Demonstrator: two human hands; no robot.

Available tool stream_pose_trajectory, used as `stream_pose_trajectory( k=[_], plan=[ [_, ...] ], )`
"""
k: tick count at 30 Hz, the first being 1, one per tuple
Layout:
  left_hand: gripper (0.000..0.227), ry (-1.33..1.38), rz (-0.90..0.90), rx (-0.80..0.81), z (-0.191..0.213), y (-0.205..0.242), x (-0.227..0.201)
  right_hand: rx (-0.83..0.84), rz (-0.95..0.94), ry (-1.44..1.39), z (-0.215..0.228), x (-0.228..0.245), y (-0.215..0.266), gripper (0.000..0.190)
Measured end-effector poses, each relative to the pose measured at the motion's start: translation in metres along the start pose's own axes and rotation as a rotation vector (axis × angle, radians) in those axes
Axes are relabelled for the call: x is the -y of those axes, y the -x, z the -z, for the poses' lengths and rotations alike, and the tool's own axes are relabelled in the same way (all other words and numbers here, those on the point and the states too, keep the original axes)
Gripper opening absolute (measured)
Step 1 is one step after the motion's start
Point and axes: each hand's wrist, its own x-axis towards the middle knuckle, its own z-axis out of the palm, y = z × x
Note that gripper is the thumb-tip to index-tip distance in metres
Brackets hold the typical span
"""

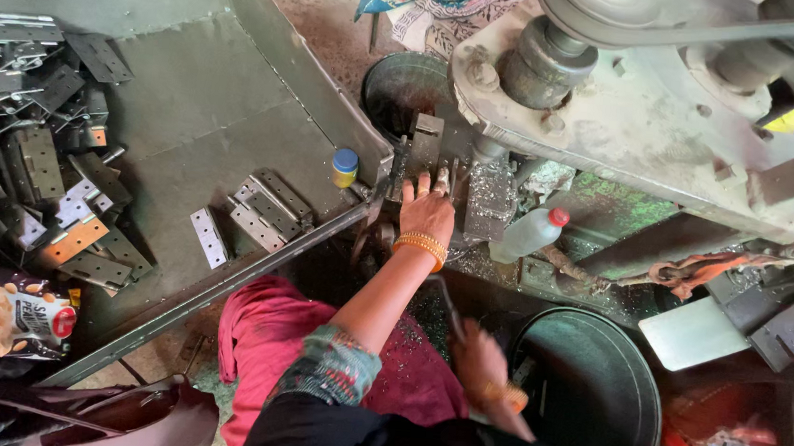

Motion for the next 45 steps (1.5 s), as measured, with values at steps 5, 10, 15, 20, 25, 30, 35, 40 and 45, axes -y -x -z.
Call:
stream_pose_trajectory(
  k=[5, 10, 15, 20, 25, 30, 35, 40, 45],
  plan=[
    [0.032, -0.055, -0.021, -0.060, 0.027, 0.018, 0.002, -0.160, 0.179, 0.013, -0.003, -0.005, -0.009, 0.036],
    [0.035, -0.113, 0.007, -0.024, 0.022, -0.006, -0.005, -0.168, 0.178, 0.040, 0.014, -0.014, -0.024, 0.034],
    [0.051, -0.074, 0.040, -0.392, 0.004, 0.012, -0.009, -0.126, 0.157, -0.144, -0.012, -0.010, -0.001, 0.034],
    [0.041, -0.157, 0.061, 0.094, 0.037, -0.006, -0.010, -0.192, 0.216, 0.047, 0.011, -0.021, -0.035, 0.035],
    [0.039, -0.104, 0.094, 0.024, 0.034, -0.011, -0.017, -0.096, 0.081, 0.020, -0.023, -0.019, -0.012, 0.041],
    [0.036, 0.236, -0.006, -0.465, 0.025, 0.044, 0.030, -0.137, 0.168, 0.176, 0.008, -0.003, -0.003, 0.033],
    [0.036, -0.322, 0.490, -0.426, 0.029, 0.096, 0.156, -0.154, 0.142, 0.285, 0.026, 0.024, 0.016, 0.026],
    [0.036, -0.097, 0.664, -0.114, 0.045, 0.101, 0.246, -0.098, 0.105, 0.233, 0.029, 0.024, 0.023, 0.030],
    [0.057, 0.030, 0.694, 0.115, 0.049, 0.092, 0.259, -0.198, 0.178, 0.320, 0.031, 0.020, 0.016, 0.027]
  ],
)
